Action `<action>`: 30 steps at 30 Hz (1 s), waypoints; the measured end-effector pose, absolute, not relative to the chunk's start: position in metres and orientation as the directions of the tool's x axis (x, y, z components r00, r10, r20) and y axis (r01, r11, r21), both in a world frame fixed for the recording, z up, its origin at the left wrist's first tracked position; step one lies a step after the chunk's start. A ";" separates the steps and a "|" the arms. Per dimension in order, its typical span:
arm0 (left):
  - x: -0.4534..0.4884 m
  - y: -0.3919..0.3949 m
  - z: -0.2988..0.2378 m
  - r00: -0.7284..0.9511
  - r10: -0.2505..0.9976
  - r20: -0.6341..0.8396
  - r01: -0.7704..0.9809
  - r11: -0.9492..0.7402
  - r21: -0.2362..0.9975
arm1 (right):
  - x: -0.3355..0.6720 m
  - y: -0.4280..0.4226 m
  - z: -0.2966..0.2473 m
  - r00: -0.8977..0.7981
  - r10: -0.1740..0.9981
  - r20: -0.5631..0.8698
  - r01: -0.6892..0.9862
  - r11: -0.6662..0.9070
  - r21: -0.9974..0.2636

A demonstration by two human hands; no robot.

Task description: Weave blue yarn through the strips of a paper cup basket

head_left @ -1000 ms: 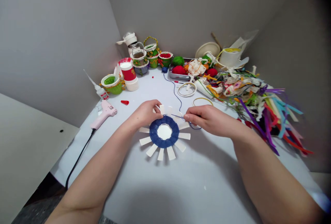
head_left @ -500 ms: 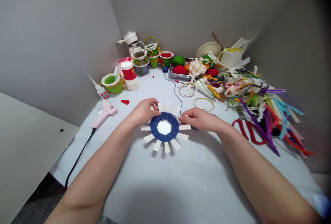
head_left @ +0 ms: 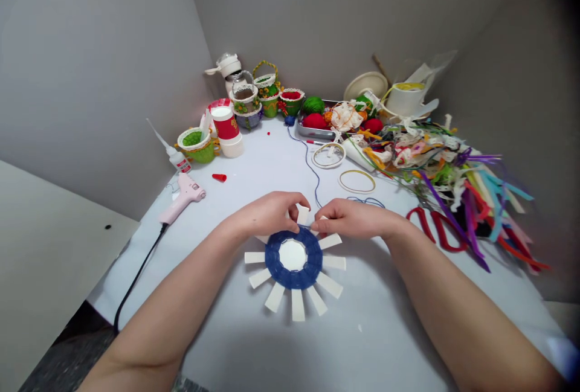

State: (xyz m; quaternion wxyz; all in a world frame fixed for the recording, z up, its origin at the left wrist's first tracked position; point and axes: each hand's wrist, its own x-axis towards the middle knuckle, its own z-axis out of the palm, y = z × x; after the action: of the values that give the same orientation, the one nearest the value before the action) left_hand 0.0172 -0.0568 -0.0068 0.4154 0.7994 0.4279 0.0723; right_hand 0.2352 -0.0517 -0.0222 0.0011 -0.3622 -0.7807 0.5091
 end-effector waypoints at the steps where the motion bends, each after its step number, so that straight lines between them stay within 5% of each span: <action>1: 0.018 -0.056 -0.008 0.616 0.750 -0.240 0.622 -0.276 0.733 | 0.236 -0.051 -0.021 -0.737 0.567 -0.369 0.565 0.215 -0.797; 21: 0.006 -0.047 -0.019 0.498 0.846 -0.191 0.579 -0.160 0.800 | 0.257 -0.046 -0.006 -0.731 0.591 -0.341 0.583 0.281 -0.763; 30: 0.006 -0.045 -0.025 0.444 0.869 -0.217 0.626 -0.128 0.769 | 0.258 -0.052 0.010 -0.635 0.718 -0.285 0.657 0.309 -0.687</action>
State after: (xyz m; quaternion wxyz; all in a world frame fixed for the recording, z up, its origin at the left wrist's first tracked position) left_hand 0.0063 -0.0453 -0.0253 0.4229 0.7370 0.5073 0.1437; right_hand 0.2583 -0.0522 0.0102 0.0372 -0.4253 -0.8082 0.4055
